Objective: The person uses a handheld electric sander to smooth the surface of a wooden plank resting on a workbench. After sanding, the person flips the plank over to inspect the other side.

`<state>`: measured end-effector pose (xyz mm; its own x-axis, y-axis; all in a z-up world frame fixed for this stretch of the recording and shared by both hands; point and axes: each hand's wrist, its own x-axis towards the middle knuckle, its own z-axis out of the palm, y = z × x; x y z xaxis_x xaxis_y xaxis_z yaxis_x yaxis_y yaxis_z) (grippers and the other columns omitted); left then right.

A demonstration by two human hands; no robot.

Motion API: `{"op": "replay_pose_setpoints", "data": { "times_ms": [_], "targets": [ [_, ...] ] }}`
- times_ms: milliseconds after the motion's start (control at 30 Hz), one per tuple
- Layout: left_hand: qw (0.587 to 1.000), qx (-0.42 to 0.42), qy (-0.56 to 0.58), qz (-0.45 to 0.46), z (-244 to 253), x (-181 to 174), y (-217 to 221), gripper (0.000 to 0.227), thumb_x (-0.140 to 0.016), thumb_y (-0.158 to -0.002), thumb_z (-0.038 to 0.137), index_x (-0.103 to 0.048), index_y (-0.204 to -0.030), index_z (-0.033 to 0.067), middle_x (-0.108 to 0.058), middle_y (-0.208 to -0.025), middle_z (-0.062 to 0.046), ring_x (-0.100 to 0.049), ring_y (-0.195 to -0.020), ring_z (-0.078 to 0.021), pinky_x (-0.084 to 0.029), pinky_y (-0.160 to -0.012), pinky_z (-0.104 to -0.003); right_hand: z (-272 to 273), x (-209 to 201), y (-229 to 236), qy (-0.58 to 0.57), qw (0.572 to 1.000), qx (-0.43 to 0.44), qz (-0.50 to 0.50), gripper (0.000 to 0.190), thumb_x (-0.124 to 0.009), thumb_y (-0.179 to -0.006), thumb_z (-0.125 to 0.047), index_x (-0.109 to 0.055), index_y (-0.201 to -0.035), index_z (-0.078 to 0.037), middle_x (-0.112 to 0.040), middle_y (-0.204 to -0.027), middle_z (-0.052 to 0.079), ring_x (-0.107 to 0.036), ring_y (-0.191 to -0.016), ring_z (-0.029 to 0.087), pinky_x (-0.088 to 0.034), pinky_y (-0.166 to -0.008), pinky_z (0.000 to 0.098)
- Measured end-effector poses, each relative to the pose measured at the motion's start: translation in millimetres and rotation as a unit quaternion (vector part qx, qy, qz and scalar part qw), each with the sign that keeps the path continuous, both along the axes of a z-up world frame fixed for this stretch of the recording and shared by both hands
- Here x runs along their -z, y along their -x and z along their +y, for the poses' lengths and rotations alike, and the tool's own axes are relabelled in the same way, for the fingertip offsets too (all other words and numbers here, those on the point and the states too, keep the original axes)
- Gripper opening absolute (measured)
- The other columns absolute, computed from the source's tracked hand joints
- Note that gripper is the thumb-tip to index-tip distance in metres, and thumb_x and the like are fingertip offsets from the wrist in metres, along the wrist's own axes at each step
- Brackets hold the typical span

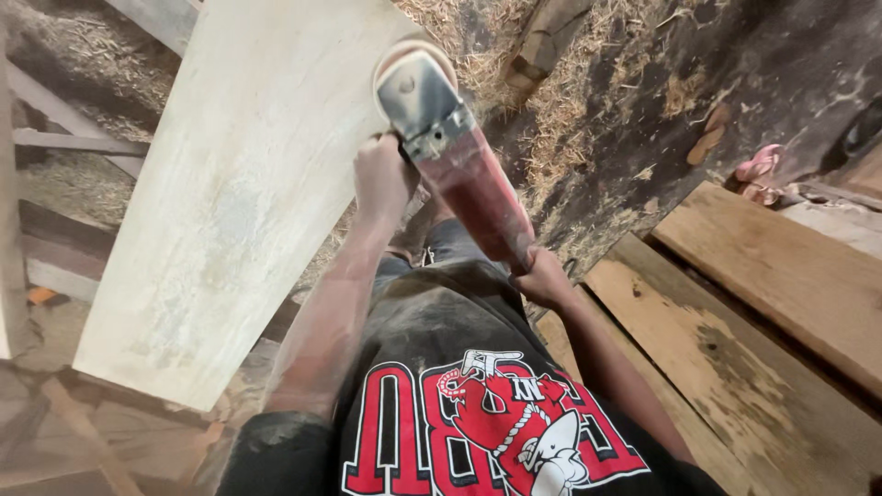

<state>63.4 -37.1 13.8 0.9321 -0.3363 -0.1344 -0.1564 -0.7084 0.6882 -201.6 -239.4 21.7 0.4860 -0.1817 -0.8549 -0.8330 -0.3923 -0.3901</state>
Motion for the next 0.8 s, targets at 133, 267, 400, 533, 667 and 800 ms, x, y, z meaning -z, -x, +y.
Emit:
{"op": "replay_pose_setpoints", "data": {
  "times_ms": [133,267,400,533,667,800],
  "targets": [
    [0.999,0.026,-0.034,-0.021,9,-1,-8,0.008,-0.067,-0.072,-0.003,-0.070,-0.079,-0.0002,-0.069,-0.080,-0.026,-0.069,-0.077,-0.0448,-0.056,-0.072,-0.050,4,-9,-16,-0.012,1.000,0.000,0.012,0.019,-0.073,-0.069,-0.014,-0.066,-0.082,-0.002,-0.070,-0.073,0.015,-0.068,-0.069,0.026,-0.053,-0.068,0.0406],
    [0.999,-0.016,-0.035,0.009,26,-12,5,0.009,-0.076,-0.075,0.005,-0.069,-0.078,-0.0007,-0.070,-0.079,-0.026,-0.070,-0.075,-0.0429,-0.056,-0.068,-0.048,13,-17,-17,-0.053,0.998,-0.019,-0.025,0.025,-0.069,-0.066,-0.011,-0.071,-0.090,-0.006,-0.074,-0.079,0.014,-0.073,-0.077,0.026,-0.055,-0.075,0.0379],
    [1.000,0.008,-0.026,-0.004,17,-8,4,0.012,-0.077,-0.073,0.005,-0.068,-0.078,-0.0013,-0.069,-0.080,-0.027,-0.069,-0.076,-0.0445,-0.056,-0.069,-0.049,11,-13,-10,-0.057,0.998,-0.001,-0.024,0.020,-0.069,-0.068,-0.012,-0.069,-0.085,-0.002,-0.074,-0.076,0.017,-0.072,-0.073,0.026,-0.055,-0.073,0.0386],
    [1.000,0.024,-0.004,-0.018,-4,-1,-11,0.008,-0.074,-0.077,0.002,-0.072,-0.085,-0.0005,-0.070,-0.083,-0.026,-0.068,-0.079,-0.0458,-0.055,-0.073,-0.051,0,-7,-11,-0.049,0.999,0.020,-0.015,0.021,-0.072,-0.070,-0.012,-0.066,-0.083,0.003,-0.072,-0.075,0.019,-0.069,-0.072,0.028,-0.055,-0.070,0.0399],
    [0.999,0.009,-0.036,-0.002,8,-12,-12,0.010,-0.076,-0.075,0.005,-0.070,-0.079,-0.0015,-0.069,-0.079,-0.026,-0.069,-0.075,-0.0450,-0.055,-0.070,-0.050,5,-12,-18,-0.036,0.999,-0.003,-0.001,0.023,-0.072,-0.068,-0.014,-0.070,-0.088,-0.003,-0.074,-0.078,0.014,-0.072,-0.073,0.025,-0.055,-0.072,0.0385],
    [1.000,-0.019,-0.004,-0.001,31,-27,3,0.014,-0.079,-0.079,0.010,-0.071,-0.080,-0.0005,-0.069,-0.076,-0.024,-0.070,-0.073,-0.0427,-0.055,-0.067,-0.048,15,-17,-21,-0.062,0.996,-0.015,-0.068,0.029,-0.068,-0.066,-0.011,-0.071,-0.094,-0.005,-0.075,-0.080,0.014,-0.074,-0.077,0.025,-0.056,-0.074,0.0375]
  ]
}}
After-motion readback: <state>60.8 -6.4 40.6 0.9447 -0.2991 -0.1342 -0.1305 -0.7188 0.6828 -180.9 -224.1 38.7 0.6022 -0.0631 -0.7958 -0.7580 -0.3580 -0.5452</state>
